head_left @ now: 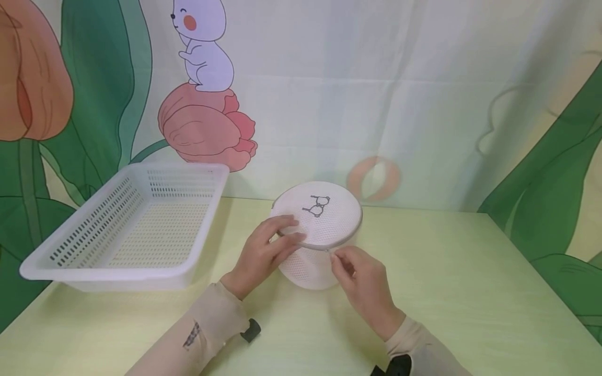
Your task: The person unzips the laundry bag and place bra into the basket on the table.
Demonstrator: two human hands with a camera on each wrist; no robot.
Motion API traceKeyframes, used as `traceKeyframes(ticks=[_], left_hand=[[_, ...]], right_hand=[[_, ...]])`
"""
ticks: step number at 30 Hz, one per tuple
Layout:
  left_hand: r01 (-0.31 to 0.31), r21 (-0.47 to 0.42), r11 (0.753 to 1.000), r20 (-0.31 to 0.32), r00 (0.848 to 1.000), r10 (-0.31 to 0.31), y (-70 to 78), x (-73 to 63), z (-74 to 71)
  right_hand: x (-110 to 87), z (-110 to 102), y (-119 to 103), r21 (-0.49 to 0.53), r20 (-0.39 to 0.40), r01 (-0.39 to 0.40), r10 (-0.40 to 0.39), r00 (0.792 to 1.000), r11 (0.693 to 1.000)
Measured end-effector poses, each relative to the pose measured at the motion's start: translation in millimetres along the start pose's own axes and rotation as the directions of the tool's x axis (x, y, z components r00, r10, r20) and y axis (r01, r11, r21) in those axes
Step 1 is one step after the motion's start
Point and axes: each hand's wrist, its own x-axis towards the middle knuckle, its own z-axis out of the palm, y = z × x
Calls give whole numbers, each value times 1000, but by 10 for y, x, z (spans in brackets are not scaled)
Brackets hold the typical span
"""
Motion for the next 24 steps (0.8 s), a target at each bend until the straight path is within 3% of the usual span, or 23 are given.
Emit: traceKeyframes(ticks=[8, 24], left_hand=[[15, 19, 1000, 13, 1000, -15, -38, -20, -17], [43, -31, 999, -31, 999, -44, -55, -33, -36]], right_hand=[[2, -6, 19, 0, -7, -8, 8, 1000, 1000], [-16, -26, 6, -2, -11, 8, -8, 1000, 1000]])
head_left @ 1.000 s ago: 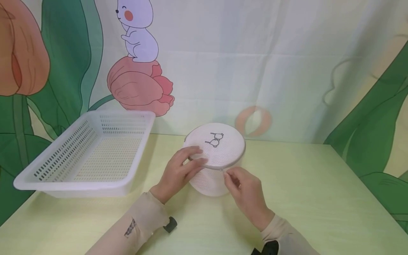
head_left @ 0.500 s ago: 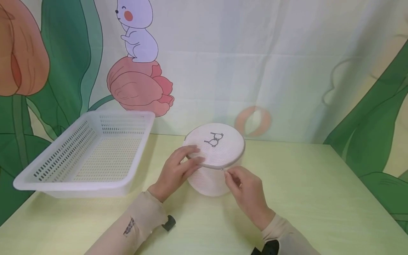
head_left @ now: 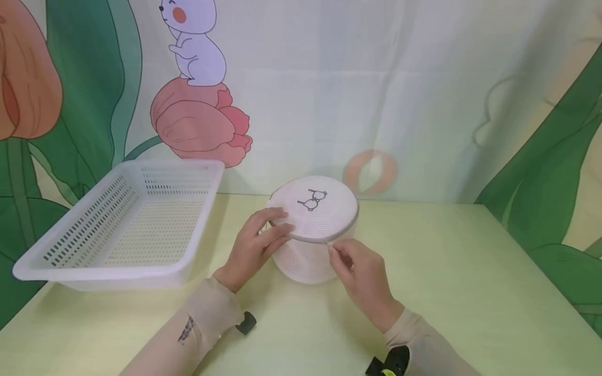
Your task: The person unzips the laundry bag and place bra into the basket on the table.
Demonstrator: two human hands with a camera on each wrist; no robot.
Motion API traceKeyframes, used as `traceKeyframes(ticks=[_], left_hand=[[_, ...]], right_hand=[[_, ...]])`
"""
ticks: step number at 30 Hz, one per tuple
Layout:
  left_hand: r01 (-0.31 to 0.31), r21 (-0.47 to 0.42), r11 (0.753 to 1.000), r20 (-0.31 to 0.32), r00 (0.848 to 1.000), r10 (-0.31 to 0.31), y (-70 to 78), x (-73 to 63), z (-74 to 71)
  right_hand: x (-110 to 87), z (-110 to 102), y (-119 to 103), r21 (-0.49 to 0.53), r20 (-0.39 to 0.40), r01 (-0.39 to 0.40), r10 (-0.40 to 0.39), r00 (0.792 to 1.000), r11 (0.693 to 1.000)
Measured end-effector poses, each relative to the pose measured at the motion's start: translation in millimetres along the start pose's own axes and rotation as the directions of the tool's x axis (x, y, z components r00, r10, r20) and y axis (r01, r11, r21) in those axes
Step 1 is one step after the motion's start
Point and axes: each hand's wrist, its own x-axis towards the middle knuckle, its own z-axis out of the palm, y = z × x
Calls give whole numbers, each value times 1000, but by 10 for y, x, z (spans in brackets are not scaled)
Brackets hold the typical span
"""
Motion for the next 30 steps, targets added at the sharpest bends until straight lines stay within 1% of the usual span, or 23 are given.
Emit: traceKeyframes(ticks=[5, 14, 18, 25, 30], left_hand=[[9, -7, 1000, 4, 1000, -9, -10, 4, 4], [35, -5, 999, 16, 999, -35, -24, -17, -12], [46, -7, 999, 18, 999, -46, -29, -15, -23], [44, 3, 999, 7, 999, -44, -52, -21, -29], [68, 22, 997, 18, 998, -68, -60, -22, -41]], right_hand=[[10, -3, 4, -2, -2, 5, -5, 1000, 1000], [20, -29, -22, -6, 8, -25, 25, 1000, 1000], [27, -35, -19, -11, 9, -25, 25, 1000, 1000], [29, -38, 4, -13, 2, -23, 23, 1000, 1000], [29, -48, 8, -20, 7, -42, 42, 999, 999]])
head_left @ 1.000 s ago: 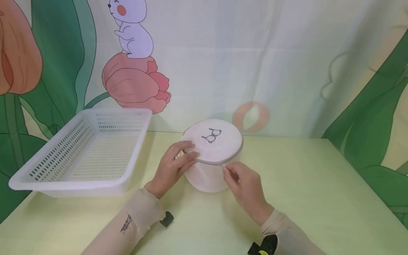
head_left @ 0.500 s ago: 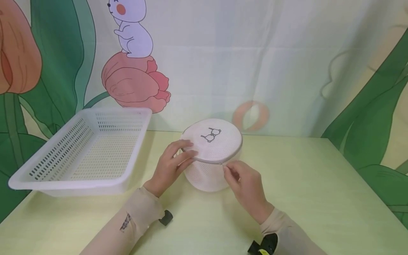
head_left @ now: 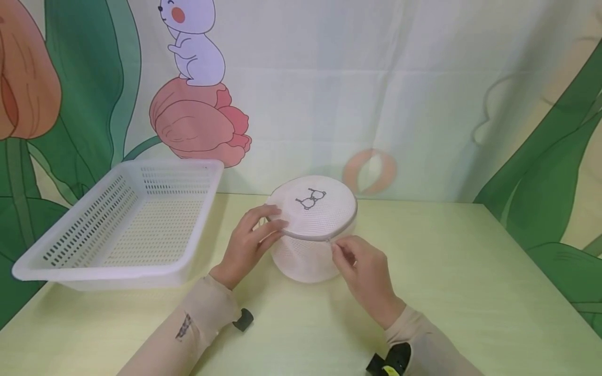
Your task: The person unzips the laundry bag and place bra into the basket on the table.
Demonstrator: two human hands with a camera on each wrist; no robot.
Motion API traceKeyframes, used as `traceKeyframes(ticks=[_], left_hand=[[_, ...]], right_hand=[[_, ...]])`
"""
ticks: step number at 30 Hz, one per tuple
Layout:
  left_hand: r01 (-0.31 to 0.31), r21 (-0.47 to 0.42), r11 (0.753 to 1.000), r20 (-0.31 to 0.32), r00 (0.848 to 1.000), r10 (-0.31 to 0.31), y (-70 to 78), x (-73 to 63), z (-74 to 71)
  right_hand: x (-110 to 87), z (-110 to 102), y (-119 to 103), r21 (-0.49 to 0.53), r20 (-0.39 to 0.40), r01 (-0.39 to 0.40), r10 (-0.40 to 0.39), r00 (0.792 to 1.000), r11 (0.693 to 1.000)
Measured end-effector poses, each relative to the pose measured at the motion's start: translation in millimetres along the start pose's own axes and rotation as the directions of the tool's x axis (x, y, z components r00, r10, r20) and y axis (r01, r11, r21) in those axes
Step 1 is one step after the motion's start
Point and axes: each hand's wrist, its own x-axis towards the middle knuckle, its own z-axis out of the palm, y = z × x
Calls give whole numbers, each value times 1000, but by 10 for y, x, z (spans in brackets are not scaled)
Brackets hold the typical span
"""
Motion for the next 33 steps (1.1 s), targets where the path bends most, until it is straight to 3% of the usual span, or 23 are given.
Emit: traceKeyframes(ticks=[20, 33], left_hand=[[36, 25, 999, -11, 999, -36, -104, -28, -3], [-11, 90, 996, 106, 994, 2, -51, 60, -40]], right_hand=[[33, -36, -2, -10, -16, -11, 11, 1000, 1000], [23, -40, 13, 7, -9, -47, 47, 999, 999]])
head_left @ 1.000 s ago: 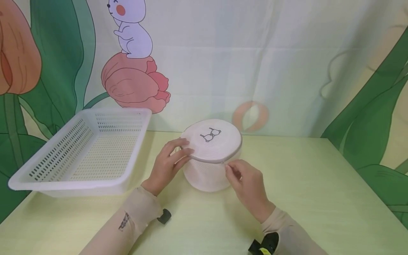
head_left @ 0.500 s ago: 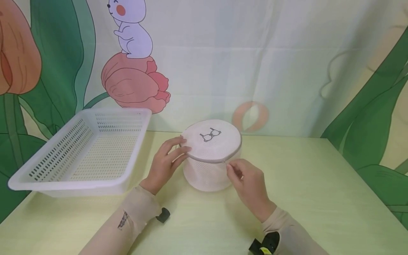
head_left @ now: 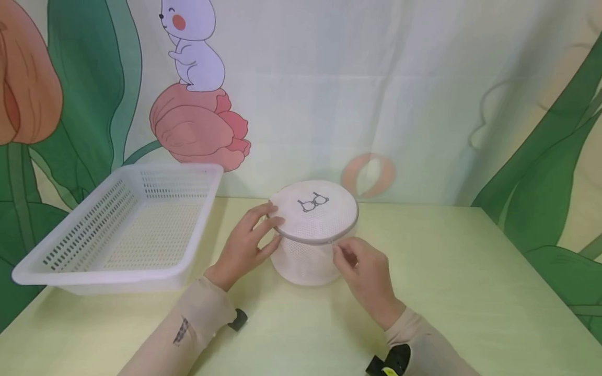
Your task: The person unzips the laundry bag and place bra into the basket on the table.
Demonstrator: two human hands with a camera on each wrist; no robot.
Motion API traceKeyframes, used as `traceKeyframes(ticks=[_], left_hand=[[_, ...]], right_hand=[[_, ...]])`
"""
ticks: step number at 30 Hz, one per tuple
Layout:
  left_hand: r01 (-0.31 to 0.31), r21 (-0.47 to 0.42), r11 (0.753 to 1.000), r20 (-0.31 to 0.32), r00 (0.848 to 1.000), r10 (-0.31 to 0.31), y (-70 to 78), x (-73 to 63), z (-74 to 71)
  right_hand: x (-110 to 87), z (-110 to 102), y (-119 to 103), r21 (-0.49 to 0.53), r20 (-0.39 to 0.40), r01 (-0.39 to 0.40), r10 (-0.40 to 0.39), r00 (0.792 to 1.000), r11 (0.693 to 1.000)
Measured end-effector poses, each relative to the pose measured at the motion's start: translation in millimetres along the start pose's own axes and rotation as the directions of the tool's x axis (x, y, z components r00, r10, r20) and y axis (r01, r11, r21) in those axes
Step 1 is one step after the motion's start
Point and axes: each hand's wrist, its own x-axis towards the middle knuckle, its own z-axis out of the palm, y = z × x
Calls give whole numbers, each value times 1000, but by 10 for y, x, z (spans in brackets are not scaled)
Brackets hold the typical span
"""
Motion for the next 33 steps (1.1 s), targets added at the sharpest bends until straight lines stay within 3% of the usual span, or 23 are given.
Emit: traceKeyframes(ticks=[6, 16, 33], left_hand=[[0, -22, 1000, 34, 999, 0, 13, 8, -15], [-48, -13, 999, 0, 999, 48, 89, 58, -18], [-166, -53, 985, -27, 986, 165, 496, 215, -8]], right_hand=[[-12, 11, 10, 1, 0, 3, -3, 1000, 1000], [-21, 18, 2, 8, -7, 23, -23, 1000, 1000], [-23, 22, -20, -3, -5, 43, -43, 999, 999]])
